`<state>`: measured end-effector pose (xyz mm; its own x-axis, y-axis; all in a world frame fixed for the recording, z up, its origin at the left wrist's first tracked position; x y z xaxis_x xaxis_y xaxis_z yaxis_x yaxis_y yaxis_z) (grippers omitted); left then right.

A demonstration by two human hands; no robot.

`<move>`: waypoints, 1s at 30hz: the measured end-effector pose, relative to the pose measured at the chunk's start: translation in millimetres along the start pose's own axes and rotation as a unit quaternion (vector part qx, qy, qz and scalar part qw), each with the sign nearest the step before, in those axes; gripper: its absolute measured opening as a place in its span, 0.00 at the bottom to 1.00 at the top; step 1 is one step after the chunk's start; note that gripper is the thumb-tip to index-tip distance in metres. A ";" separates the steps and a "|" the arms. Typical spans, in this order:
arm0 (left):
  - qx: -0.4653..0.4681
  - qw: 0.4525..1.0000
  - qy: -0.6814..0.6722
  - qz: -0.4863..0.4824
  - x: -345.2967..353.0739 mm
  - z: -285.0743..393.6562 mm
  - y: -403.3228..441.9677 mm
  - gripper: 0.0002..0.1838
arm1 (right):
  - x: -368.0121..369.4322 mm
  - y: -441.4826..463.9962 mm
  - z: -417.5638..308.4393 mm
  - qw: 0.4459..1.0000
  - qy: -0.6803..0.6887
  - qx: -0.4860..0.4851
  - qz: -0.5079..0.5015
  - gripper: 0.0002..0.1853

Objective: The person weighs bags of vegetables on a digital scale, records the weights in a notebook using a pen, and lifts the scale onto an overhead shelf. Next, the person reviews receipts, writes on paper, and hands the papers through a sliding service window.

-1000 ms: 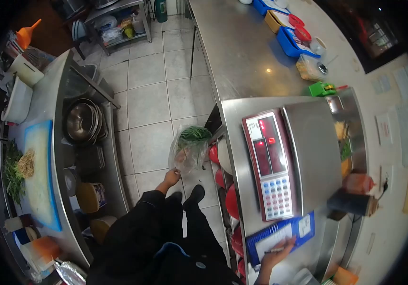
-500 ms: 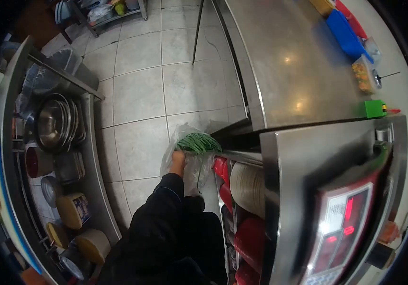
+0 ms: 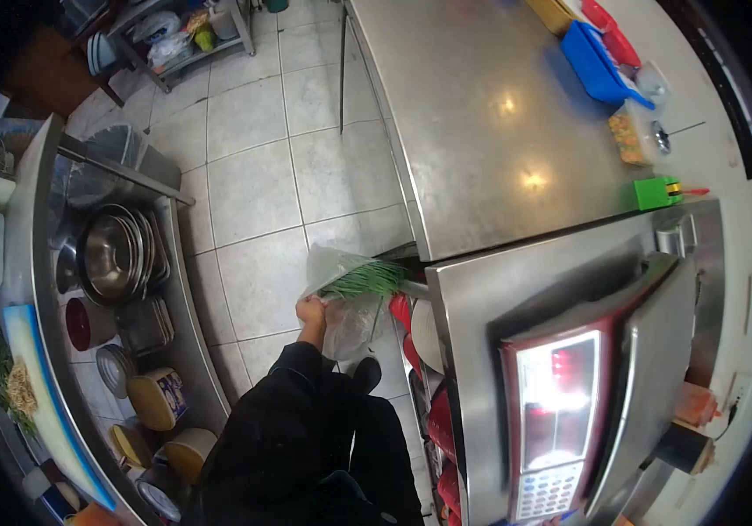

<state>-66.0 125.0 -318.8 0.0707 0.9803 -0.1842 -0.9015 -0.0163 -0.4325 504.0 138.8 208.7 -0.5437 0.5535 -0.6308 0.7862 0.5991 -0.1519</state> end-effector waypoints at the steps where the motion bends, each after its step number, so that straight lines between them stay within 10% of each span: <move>1: -0.016 1.000 -0.009 0.018 -3.2 6.4 -4.8 0.07 | -2.4 6.8 6.3 0.998 -0.011 -0.005 -0.058 0.07; 11: 0.018 0.989 0.019 -0.148 -83.1 110.7 -35.7 0.04 | 3.5 -5.3 3.1 0.948 -0.177 -0.258 -0.064 0.14; 13: 0.022 0.981 0.058 -0.184 -105.8 121.9 -53.2 0.05 | 14.8 16.6 26.1 0.968 0.161 -0.075 -0.179 0.08; 15: 0.023 0.975 0.024 -0.221 -122.8 141.9 -73.1 0.04 | 16.4 5.5 15.5 0.967 -0.052 -0.208 -0.137 0.08; 19: 0.052 0.961 0.015 -0.270 -131.1 237.5 -122.3 0.05 | 14.7 -6.5 1.2 0.977 -0.077 -0.130 -0.152 0.09; 23: 0.085 0.955 -0.066 -0.277 -157.0 355.7 -177.6 0.06 | 15.7 -12.5 -8.5 0.940 -0.099 -0.300 -0.131 0.08; 25: 0.143 0.939 -0.108 -0.292 -159.0 433.1 -209.9 0.05 | 22.2 25.7 41.8 0.932 0.259 0.053 -0.249 0.08; 27: 0.158 0.918 -0.163 -0.325 -152.1 486.6 -239.3 0.06 | 19.3 30.5 42.4 0.967 0.022 -0.193 -0.167 0.12; 30: 0.255 0.913 -0.157 -0.276 -154.4 571.3 -275.2 0.09 | 2.8 -18.3 -23.6 0.940 -0.079 -0.314 -0.106 0.08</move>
<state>-72.8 90.4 332.9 0.5203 0.8213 0.2341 -0.8531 0.5123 0.0988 481.1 143.2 227.7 -0.5784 0.3205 -0.7501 0.3093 0.9371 0.1619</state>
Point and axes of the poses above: each hand's wrist, its own y-axis towards the middle knuckle, its own x-axis out of the palm, z = x × y, the point moved 6 cm from there along y, towards the middle knuckle, and after that the axes turned 13 degrees about x, right-handed, at the moved point
